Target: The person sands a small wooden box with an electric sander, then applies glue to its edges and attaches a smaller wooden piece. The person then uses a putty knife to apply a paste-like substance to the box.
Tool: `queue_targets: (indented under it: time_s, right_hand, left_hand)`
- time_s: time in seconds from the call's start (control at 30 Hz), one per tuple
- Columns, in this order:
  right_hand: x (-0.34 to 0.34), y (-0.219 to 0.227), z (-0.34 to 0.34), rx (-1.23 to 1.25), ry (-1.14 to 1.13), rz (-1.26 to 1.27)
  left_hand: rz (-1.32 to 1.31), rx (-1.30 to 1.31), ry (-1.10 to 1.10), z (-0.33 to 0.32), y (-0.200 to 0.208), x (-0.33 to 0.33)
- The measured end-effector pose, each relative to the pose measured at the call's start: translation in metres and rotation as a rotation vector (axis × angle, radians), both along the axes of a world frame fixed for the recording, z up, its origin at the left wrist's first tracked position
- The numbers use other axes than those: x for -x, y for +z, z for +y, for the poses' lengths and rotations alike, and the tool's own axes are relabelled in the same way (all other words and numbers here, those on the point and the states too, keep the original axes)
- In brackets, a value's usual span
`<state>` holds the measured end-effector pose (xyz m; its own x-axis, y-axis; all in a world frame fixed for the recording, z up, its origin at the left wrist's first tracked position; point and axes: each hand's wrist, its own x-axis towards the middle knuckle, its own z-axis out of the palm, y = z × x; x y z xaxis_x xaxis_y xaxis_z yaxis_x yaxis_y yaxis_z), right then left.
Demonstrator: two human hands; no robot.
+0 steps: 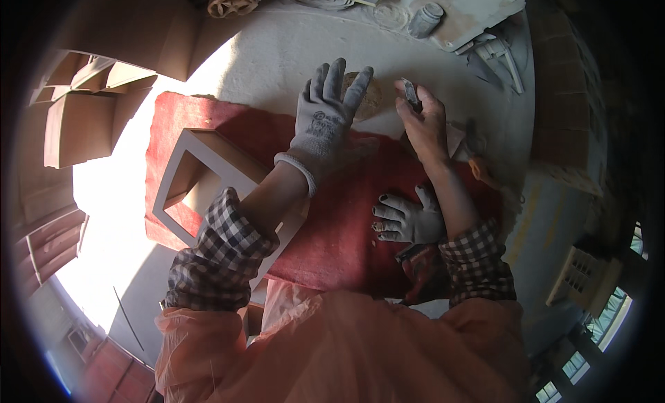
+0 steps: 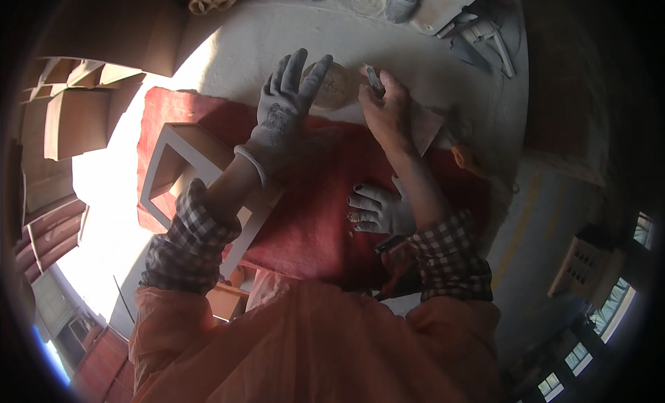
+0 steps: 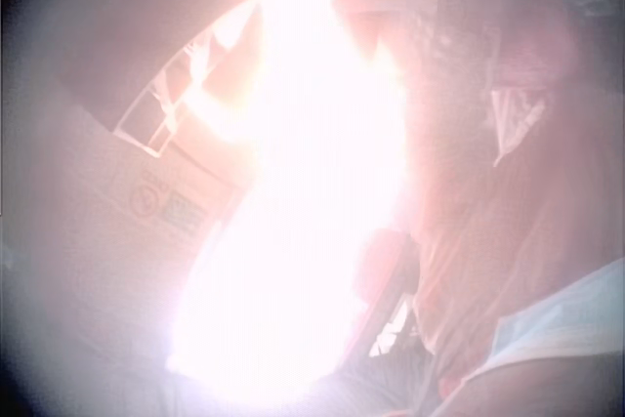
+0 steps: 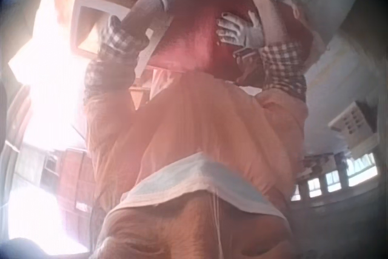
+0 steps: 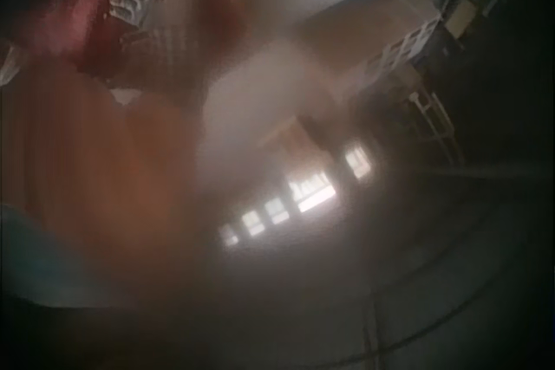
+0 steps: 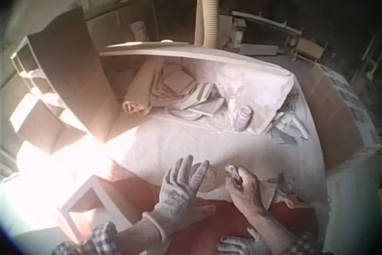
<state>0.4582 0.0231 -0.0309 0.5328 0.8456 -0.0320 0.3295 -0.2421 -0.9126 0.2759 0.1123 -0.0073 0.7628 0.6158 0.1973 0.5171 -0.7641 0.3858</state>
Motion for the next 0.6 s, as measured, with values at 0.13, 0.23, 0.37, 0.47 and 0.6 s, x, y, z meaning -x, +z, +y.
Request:
queue_targets:
  time_s: [0.13,0.23,0.37,0.47,0.6]
  right_hand:
    - [0.042,-0.035,0.005,-0.007,-0.016,0.476]
    - [0.064,-0.061,-0.004,-0.041,-0.122,0.385]
    - [0.068,-0.112,-0.004,-0.242,-0.111,0.227]
    - [0.069,-0.116,-0.007,-0.183,-0.11,0.141]
    - [0.062,-0.095,-0.01,-0.15,-0.229,0.336]
  left_hand:
    - [0.098,0.311,-0.213,0.078,-0.095,-0.037]
    - [0.301,0.451,-0.307,0.078,-0.07,-0.054]
    - [0.3,0.174,-0.415,0.073,-0.025,-0.042]
    - [0.209,0.231,-0.416,0.077,-0.008,-0.03]
    - [0.049,0.847,-0.233,0.104,-0.001,-0.014]
